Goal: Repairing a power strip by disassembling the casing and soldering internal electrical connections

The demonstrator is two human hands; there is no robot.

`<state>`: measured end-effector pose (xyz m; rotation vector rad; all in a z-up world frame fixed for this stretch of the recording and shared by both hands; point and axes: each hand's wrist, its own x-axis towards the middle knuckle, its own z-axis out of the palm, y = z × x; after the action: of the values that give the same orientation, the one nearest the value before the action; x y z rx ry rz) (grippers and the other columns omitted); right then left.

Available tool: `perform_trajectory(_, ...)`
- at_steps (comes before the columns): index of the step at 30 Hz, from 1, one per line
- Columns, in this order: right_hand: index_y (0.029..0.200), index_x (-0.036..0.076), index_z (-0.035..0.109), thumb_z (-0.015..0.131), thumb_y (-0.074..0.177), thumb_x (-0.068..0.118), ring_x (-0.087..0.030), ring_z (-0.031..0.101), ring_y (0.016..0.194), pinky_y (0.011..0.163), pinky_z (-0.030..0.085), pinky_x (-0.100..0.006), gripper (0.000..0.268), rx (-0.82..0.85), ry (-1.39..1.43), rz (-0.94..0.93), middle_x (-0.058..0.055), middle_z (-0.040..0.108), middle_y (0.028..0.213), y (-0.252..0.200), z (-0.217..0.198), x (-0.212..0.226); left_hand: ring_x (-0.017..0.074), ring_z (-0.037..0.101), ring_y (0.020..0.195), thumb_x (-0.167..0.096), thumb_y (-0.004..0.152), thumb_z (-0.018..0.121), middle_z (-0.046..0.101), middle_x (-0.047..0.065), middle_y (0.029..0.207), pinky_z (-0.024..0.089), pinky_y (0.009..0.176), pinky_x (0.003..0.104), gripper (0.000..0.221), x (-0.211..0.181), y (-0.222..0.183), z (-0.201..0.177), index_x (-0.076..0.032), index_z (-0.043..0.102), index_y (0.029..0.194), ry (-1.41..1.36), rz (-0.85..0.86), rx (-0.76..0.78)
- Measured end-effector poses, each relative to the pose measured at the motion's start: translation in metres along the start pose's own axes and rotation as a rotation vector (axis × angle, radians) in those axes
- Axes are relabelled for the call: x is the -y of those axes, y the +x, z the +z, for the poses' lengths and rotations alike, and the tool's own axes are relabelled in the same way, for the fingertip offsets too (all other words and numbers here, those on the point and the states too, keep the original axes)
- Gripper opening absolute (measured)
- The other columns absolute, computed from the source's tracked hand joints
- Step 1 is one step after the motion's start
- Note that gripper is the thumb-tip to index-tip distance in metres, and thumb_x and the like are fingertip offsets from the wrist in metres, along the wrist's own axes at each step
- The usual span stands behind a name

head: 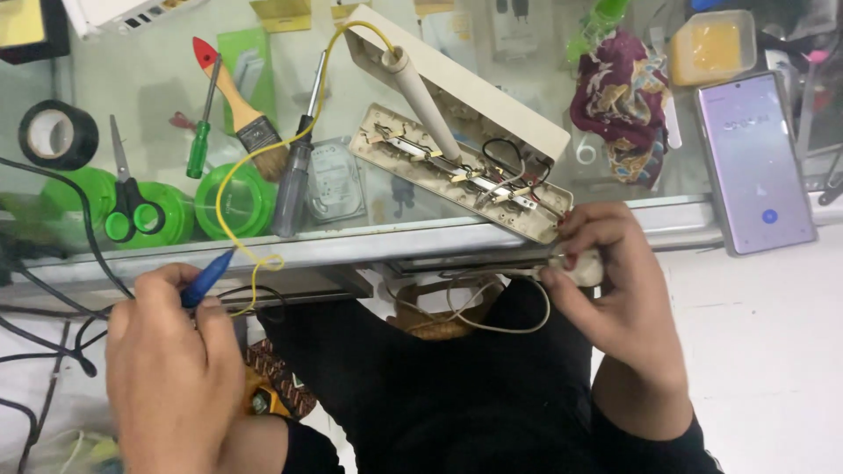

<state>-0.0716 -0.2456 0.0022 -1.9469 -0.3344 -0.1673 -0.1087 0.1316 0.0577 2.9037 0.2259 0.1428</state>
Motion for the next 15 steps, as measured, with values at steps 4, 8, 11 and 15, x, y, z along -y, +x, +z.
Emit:
perform_trajectory(4,0.102,0.003,0.064,0.072,0.091,0.011,-0.028,0.075,0.102,0.093,0.059,-0.034,0.017,0.010,0.012,-0.141,-0.020,0.073,0.109,0.001,0.020,0.021,0.0419,0.058,0.107,-0.022,0.102,0.057,0.060,0.022,0.118,0.045,0.093,0.049,0.040,-0.017,-0.010,0.016,0.007,0.054,0.130,-0.202,0.258,-0.093)
perform_trajectory(8,0.104,0.001,0.065,0.068,0.095,0.011,-0.030,0.073,0.104,0.094,0.057,-0.036,0.014,0.042,-0.016,-0.146,-0.019,0.072,0.110,0.001,0.034,0.029,0.0385,0.054,0.094,-0.030,0.111,0.041,0.062,0.010,0.112,0.039,0.082,0.051,0.048,-0.039,-0.013,0.030,-0.015,0.059,0.152,-0.032,0.127,-0.212)
perform_trajectory(11,0.105,0.002,0.067,0.075,0.090,0.012,-0.027,0.069,0.102,0.095,0.052,-0.036,0.020,0.053,-0.128,-0.123,-0.015,0.070,0.106,-0.003,0.042,0.029,0.0349,0.061,0.093,-0.024,0.091,0.069,0.067,0.002,0.104,0.043,0.076,0.053,0.032,-0.014,-0.008,0.028,-0.025,0.074,0.123,0.170,0.064,-0.131)
perform_trajectory(15,0.102,0.002,0.067,0.078,0.089,0.011,-0.026,0.068,0.103,0.094,0.050,-0.034,0.020,0.046,-0.191,-0.079,-0.014,0.070,0.107,-0.006,0.050,0.027,0.0395,0.066,0.096,-0.021,0.103,0.059,0.067,0.010,0.110,0.048,0.069,0.055,0.019,0.003,-0.009,0.019,-0.014,0.063,0.120,-0.016,-0.175,-0.247)
